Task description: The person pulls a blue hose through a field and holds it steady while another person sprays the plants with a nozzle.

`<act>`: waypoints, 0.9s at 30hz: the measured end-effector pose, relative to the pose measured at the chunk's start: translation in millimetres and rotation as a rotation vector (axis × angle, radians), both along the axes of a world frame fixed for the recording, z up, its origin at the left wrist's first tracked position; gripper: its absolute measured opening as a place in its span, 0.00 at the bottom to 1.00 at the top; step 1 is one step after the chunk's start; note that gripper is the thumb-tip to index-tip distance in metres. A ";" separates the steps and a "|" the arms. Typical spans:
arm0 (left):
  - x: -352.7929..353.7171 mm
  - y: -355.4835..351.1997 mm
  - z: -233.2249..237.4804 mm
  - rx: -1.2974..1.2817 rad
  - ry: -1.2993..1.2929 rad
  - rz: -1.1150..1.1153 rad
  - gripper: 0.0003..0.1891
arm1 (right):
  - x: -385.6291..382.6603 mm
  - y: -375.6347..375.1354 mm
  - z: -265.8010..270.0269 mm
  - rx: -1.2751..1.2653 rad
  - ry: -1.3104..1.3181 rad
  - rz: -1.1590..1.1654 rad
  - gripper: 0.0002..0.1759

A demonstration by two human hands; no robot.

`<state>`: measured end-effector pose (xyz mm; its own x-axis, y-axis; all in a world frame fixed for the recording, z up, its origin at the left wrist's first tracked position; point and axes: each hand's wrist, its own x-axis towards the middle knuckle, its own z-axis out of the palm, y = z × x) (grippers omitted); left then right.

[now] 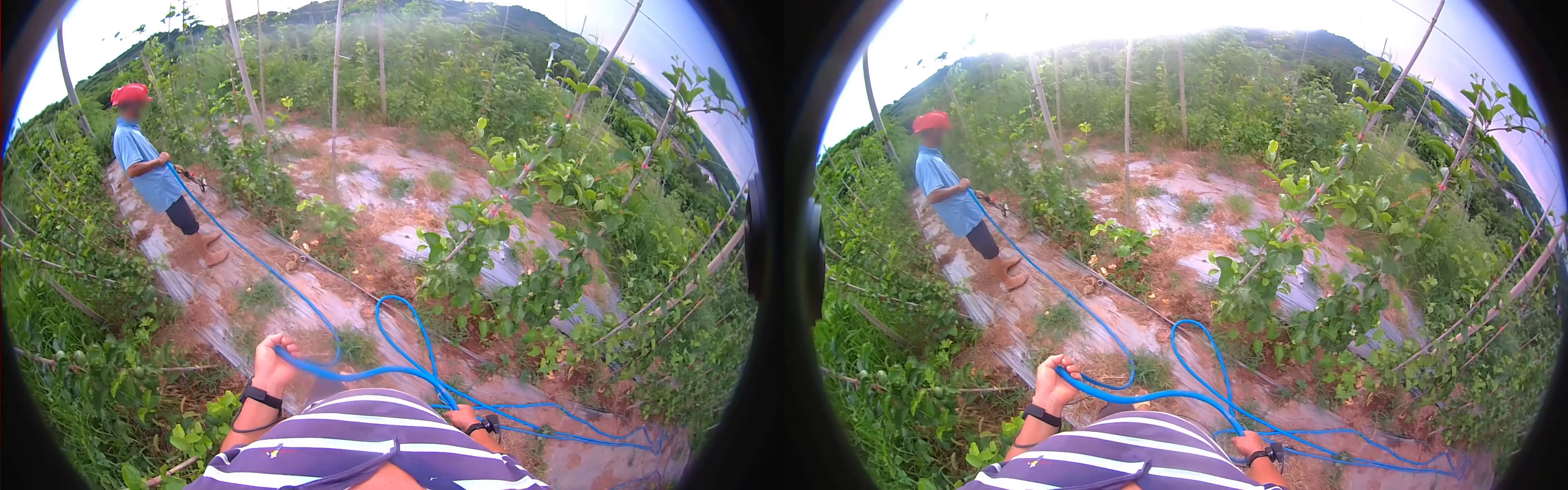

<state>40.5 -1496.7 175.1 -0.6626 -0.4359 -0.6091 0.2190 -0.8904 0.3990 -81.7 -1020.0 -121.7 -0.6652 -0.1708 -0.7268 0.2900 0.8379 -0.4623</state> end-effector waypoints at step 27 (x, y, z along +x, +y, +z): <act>-48.6 -191.8 -1.4 0.116 0.120 0.010 0.05 | -77.3 -124.8 72.6 0.101 0.163 0.090 0.11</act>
